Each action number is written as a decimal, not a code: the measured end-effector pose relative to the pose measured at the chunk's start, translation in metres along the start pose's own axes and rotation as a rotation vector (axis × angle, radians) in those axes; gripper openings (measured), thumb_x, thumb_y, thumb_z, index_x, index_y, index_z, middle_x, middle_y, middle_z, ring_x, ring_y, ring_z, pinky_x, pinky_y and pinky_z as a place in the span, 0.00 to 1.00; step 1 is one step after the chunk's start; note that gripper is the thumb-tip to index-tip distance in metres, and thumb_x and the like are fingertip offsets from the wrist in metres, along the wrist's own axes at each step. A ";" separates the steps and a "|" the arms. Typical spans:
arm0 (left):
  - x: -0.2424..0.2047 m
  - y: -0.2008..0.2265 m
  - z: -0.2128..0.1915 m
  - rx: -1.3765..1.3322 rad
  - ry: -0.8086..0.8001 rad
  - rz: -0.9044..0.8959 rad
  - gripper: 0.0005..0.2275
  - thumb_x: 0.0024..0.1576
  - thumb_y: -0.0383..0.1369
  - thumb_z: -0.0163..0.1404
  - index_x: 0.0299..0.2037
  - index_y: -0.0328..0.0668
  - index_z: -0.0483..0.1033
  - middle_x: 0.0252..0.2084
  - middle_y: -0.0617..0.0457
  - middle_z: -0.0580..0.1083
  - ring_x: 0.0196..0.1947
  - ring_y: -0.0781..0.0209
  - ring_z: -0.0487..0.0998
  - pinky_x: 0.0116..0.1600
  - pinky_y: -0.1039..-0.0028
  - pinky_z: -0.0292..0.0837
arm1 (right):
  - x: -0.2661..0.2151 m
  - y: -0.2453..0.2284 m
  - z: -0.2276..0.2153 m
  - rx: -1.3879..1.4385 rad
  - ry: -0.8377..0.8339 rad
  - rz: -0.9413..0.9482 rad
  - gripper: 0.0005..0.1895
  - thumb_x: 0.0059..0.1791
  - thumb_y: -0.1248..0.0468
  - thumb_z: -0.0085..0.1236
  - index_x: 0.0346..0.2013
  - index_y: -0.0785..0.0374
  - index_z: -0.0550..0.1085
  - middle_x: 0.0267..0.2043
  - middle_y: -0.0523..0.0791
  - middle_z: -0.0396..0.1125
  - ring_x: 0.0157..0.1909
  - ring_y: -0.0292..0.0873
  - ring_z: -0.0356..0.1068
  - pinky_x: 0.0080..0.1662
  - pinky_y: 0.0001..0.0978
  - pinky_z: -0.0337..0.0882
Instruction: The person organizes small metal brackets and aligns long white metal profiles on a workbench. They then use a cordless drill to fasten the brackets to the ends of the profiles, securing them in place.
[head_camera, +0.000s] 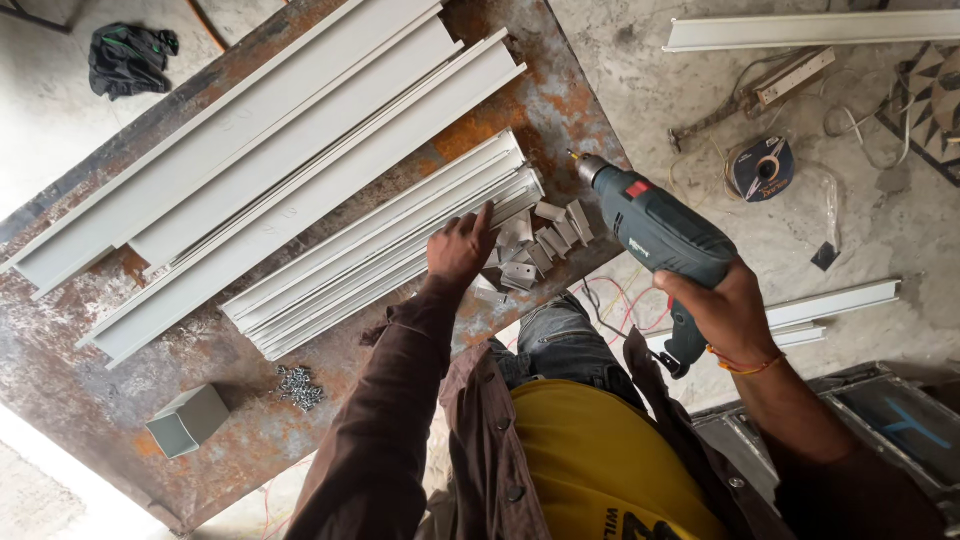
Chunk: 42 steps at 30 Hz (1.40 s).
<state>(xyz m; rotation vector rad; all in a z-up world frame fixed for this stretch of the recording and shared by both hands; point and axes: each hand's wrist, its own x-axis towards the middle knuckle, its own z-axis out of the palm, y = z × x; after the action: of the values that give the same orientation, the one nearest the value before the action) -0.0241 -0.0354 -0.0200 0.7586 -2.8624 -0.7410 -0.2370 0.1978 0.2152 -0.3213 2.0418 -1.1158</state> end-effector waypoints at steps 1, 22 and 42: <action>0.000 -0.002 0.004 0.012 0.008 0.007 0.27 0.61 0.47 0.54 0.69 0.51 0.64 0.39 0.52 0.78 0.36 0.52 0.80 0.30 0.62 0.77 | 0.007 -0.003 0.001 -0.008 -0.014 -0.028 0.19 0.46 0.67 0.65 0.51 0.68 0.75 0.41 0.40 0.72 0.40 0.31 0.68 0.43 0.24 0.69; 0.001 0.012 -0.024 -0.072 0.023 -0.092 0.27 0.57 0.45 0.57 0.64 0.42 0.67 0.37 0.47 0.77 0.36 0.51 0.80 0.33 0.63 0.78 | 0.036 -0.038 -0.020 -0.174 -0.200 -0.011 0.18 0.47 0.64 0.67 0.48 0.69 0.76 0.37 0.42 0.71 0.36 0.33 0.67 0.39 0.27 0.68; -0.025 0.038 -0.060 -2.194 0.194 -0.829 0.07 0.63 0.17 0.44 0.47 0.26 0.73 0.52 0.40 0.76 0.54 0.51 0.78 0.64 0.66 0.76 | -0.097 0.057 -0.076 0.123 -0.321 -0.011 0.22 0.43 0.73 0.65 0.52 0.69 0.77 0.45 0.46 0.76 0.46 0.39 0.73 0.51 0.34 0.74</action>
<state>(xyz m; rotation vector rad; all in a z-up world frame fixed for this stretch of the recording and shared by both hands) -0.0071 -0.0204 0.0515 1.0492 -0.1840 -2.4715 -0.2201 0.3295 0.2433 -0.4211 1.6855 -1.1123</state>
